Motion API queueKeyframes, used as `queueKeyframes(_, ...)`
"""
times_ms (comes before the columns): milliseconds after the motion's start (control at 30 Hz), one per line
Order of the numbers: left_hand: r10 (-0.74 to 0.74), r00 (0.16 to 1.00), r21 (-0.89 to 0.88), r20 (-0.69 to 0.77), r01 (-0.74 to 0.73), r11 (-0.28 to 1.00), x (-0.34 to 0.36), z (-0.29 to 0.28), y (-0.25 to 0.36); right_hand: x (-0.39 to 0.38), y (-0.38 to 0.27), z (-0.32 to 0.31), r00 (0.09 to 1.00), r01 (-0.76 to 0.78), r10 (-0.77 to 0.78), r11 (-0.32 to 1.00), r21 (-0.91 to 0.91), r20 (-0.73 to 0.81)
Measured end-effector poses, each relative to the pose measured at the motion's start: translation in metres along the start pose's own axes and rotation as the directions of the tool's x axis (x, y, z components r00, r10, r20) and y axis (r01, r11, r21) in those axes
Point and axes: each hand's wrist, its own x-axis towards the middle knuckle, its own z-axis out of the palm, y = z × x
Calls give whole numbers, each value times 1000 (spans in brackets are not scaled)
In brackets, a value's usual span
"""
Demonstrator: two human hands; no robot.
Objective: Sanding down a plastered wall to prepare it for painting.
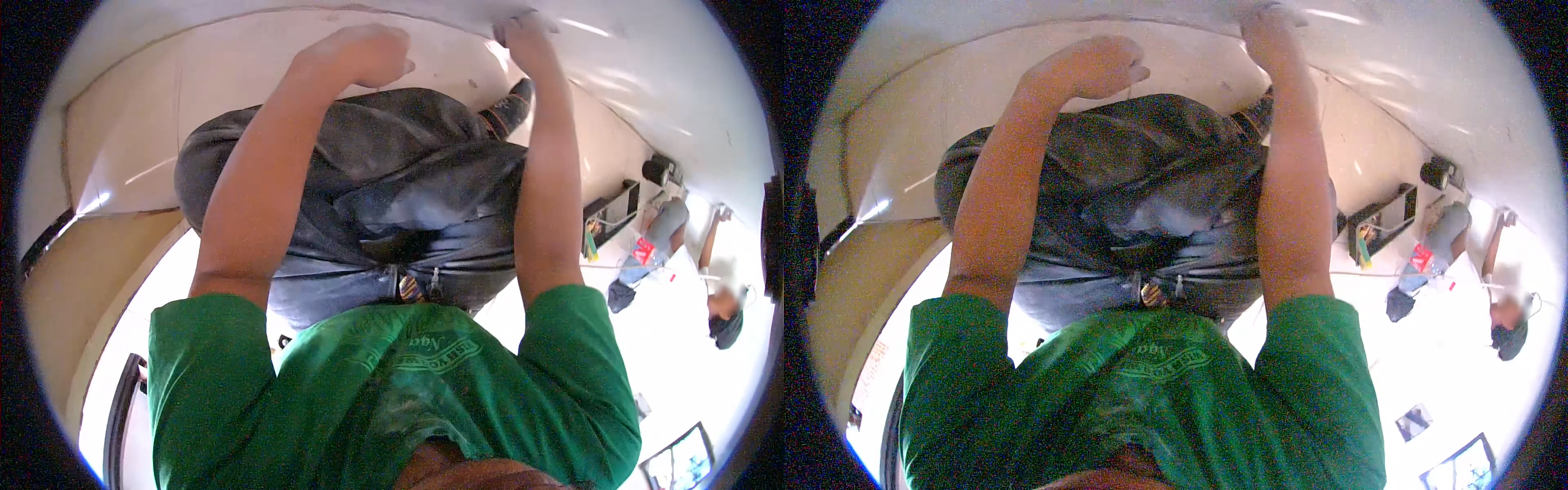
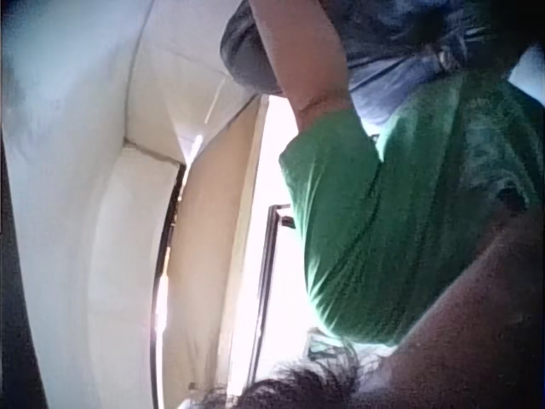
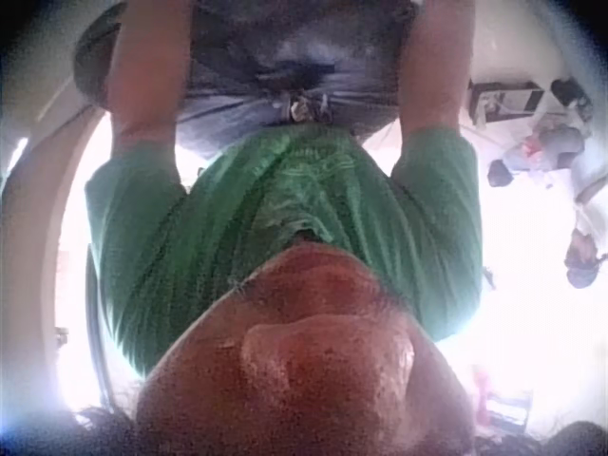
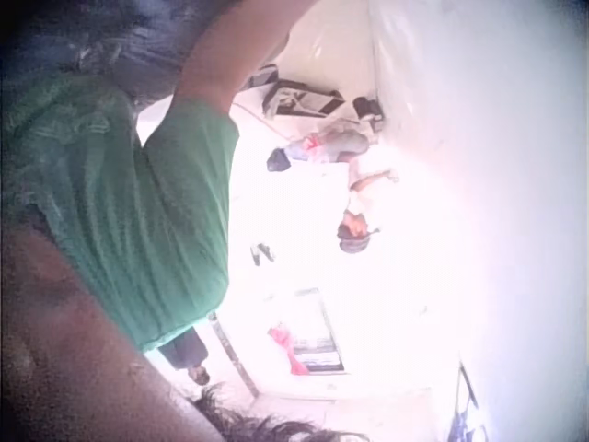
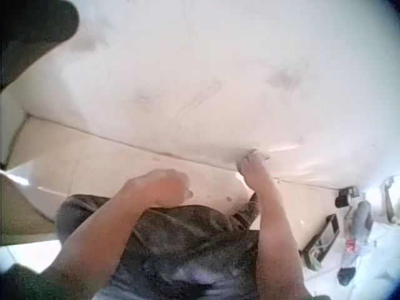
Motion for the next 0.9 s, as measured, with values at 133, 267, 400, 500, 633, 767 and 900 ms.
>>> queueKeyframes(133, 21, 1000, 36, -13, -21, 999, 0, 0, 2, -1, 0, -11, 854, -513, 189, 460, 725, 484)
queueKeyframes(267, -36, 999, 46, 20, 35, 998, 2, -1, 2, -4, -3, -30, 916, -400, 303, 731, 553, 263)
queueKeyframes(400, -64, 998, 42, 21, 63, 997, 1, 1, 1, -7, -2, -31, 833, -487, 428, 272, 830, 349)
queueKeyframes(500, 6, 999, 38, 34, -8, 999, 2, 3, 0, -2, -3, -18, 964, 204, -197, 979, -17, 178)
queueKeyframes(633, -67, 997, -10, -36, 67, 998, -1, 0, 3, -2, -3, -23, 981, -170, 195, 843, 511, 6)
queueKeyframes(767, -57, 997, 62, 50, 53, 997, -1, -4, 6, 0, -15, -44, 731, -615, 606, 388, 686, 313)
queueKeyframes(900, 18, 1000, 12, 18, -18, 1000, 0, -2, 4, 3, -16, -51, 834, -520, 470, 493, 698, 289)
